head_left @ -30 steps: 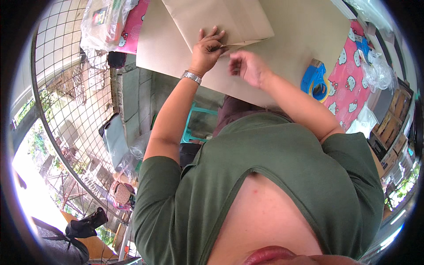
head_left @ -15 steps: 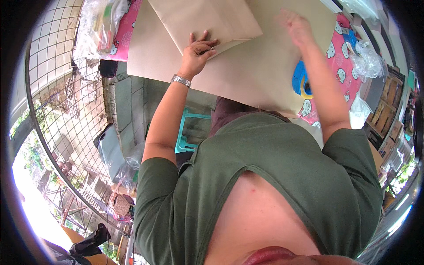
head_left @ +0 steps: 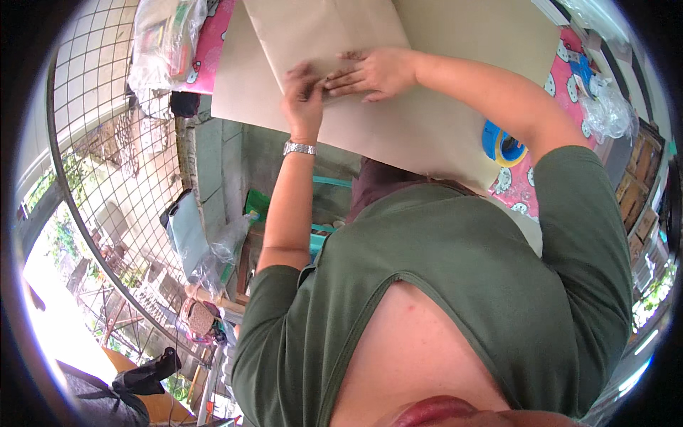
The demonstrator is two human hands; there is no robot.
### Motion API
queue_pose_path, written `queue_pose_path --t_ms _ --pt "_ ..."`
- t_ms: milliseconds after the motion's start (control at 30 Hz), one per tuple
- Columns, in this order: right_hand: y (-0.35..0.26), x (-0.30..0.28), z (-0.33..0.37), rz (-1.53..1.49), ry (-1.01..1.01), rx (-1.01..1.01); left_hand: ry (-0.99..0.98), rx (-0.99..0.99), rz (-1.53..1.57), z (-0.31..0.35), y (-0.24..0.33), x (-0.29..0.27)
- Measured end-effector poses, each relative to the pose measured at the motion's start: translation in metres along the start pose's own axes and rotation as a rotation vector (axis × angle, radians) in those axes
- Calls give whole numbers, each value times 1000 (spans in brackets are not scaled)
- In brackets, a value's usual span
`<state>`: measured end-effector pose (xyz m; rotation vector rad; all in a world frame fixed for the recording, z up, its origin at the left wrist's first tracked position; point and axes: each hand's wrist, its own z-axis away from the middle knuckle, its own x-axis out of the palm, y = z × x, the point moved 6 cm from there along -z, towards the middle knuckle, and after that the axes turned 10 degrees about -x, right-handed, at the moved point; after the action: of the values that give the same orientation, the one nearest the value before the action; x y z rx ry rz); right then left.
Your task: The person wraps several square items in brown paper using tape, then places them into plastic bags.
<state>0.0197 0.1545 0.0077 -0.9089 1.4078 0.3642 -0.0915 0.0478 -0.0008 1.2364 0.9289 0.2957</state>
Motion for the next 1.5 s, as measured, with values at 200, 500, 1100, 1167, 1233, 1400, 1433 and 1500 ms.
queue_pose_path --t_ms 200,500,1100,1167,1233,1400,1433,1500 --pt "18 0 -6 136 90 222 224 -142 -380 13 -32 -42" --pt "12 -14 6 162 344 683 209 -580 381 44 -31 1" --pt "-149 14 220 -2 417 1705 350 -628 363 45 -36 -6" --pt "-121 -7 206 -110 432 1451 393 -605 286 48 -43 -7" --pt "-97 -68 161 -182 467 1235 416 -569 291 48 -45 -7" --pt "-38 -166 5 -196 218 905 456 -591 311 48 -39 -6" --pt "-28 -168 -23 -232 131 860 459 -584 330 48 -41 -5" --pt "-2 -154 -66 -250 4 645 469 -561 382 46 -44 -3"
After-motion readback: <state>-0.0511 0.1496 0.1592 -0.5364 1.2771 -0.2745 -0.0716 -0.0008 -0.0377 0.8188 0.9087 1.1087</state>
